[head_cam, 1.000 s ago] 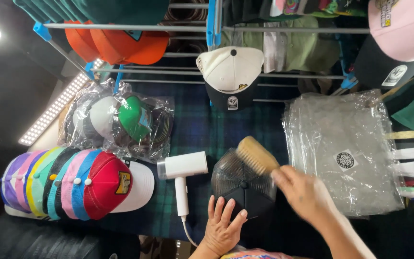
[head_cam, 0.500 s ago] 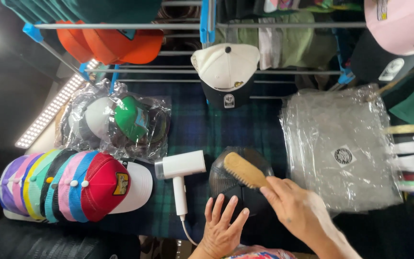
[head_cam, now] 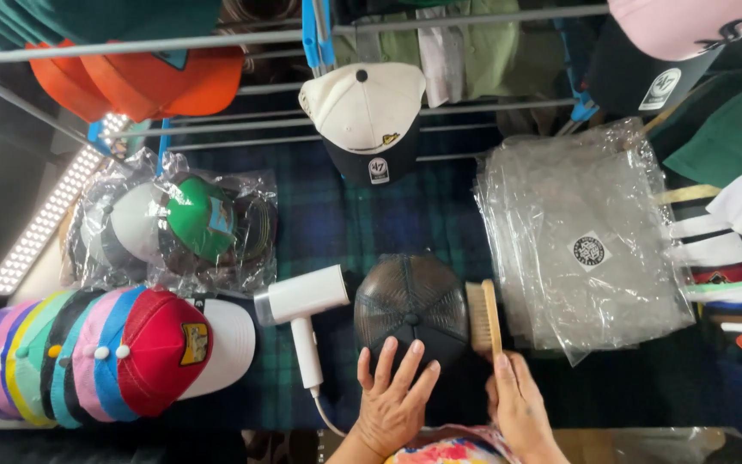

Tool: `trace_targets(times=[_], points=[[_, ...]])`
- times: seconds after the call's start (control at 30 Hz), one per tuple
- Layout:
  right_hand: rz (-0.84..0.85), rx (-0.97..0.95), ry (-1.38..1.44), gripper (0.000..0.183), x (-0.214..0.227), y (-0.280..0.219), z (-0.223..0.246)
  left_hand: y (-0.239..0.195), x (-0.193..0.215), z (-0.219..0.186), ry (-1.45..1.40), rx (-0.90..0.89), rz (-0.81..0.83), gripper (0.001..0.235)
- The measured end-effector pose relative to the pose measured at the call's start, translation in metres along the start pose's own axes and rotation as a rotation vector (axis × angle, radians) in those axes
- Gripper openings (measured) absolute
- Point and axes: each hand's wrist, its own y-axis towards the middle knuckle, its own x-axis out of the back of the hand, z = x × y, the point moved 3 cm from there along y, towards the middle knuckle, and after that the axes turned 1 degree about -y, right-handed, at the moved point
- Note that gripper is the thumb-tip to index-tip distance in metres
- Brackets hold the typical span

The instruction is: The person cleans a black mesh cap by brushing its surface with a wooden brush and then using a white handheld steamer to apply steam. The person repeatedly brushes and steams different sections of the cap while holding it on a plaid-covered table.

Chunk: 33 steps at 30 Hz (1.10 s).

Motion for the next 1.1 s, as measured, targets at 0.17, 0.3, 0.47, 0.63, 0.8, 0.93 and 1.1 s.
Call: trace_targets(times=[0.17, 0.3, 0.47, 0.63, 0.8, 0.93, 1.1], points=[[0.014, -0.180, -0.441, 0.043, 0.020, -0.011, 0.052, 0.005, 0.003, -0.002, 0.019, -0.012, -0.006, 0.032], [0.189, 0.326, -0.558, 0.032, 0.000, 0.001, 0.075, 0.003, -0.003, 0.001, 0.031, -0.022, -0.020, 0.028], [0.119, -0.171, -0.469, 0.050, 0.003, 0.051, 0.068, 0.011, 0.015, -0.003, -0.007, -0.019, -0.004, 0.031], [0.009, 0.051, -0.462, 0.042, -0.003, 0.022, 0.078, 0.064, 0.045, -0.010, -0.130, 0.159, -0.059, 0.026], [0.084, 0.734, -0.183, 0.032, -0.033, -0.018, 0.056, 0.093, 0.038, -0.023, -1.047, 0.967, 0.261, 0.025], [0.156, 1.076, -0.478, 0.039, -0.046, -0.025, 0.096, 0.113, 0.057, 0.034, -0.927, 1.248, 0.287, 0.014], [0.062, 1.312, -0.720, 0.019, -0.059, -0.021, 0.095, 0.120, 0.074, 0.085, -0.635, 0.958, 1.016, 0.038]])
